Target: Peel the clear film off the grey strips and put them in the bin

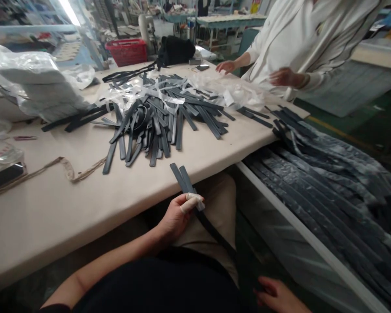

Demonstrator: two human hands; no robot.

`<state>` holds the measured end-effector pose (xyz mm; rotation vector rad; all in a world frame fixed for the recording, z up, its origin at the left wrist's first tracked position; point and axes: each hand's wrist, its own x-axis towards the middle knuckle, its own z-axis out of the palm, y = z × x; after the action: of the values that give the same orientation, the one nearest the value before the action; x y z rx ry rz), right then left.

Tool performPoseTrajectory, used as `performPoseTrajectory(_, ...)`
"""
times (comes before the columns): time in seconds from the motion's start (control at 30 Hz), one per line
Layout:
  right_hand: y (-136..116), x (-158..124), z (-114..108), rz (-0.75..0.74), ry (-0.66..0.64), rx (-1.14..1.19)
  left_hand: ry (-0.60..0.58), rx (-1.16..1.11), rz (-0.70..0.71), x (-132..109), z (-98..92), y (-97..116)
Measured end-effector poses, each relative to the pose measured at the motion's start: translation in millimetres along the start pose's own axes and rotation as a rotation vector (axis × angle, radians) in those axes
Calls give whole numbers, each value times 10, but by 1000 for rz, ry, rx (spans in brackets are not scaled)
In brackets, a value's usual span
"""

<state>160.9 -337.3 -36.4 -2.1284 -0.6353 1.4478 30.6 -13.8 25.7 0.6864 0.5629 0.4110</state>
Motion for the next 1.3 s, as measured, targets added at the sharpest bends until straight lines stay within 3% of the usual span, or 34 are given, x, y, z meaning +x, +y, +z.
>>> performPoseTrajectory(0.17, -923, 195, 7, -160, -321, 342, -59, -31, -116, -13, 161, -109)
performPoseTrajectory(0.23, -1260, 337, 83, -224, -386, 417, -111, -7, -145, -43, 167, -150)
performPoseTrajectory(0.33, -1660, 564, 261, -325, -293, 457, -166, 56, -179, -72, 105, -165)
performPoseTrajectory(0.43, -1869, 692, 389, -377, -197, 423, -64, 82, -132, -71, -13, -130)
performPoseTrajectory(0.57, -1807, 645, 356, -333, -135, 447, 70, 34, -135, -98, -212, -107)
performPoseTrajectory(0.77, -1333, 442, 250, -240, 73, 552, 214, -39, -354, -187, -597, -226)
performPoseTrajectory(0.87, -1156, 335, 274, -231, 112, 576, 286, -108, -426, -189, -714, -272)
performPoseTrajectory(1.1, -1011, 42, 266, -171, 134, 372, 369, -191, -309, -121, -647, -232)
performPoseTrajectory(1.3, -941, -111, 224, -287, 186, 162, 381, -182, -276, -98, -629, -258)
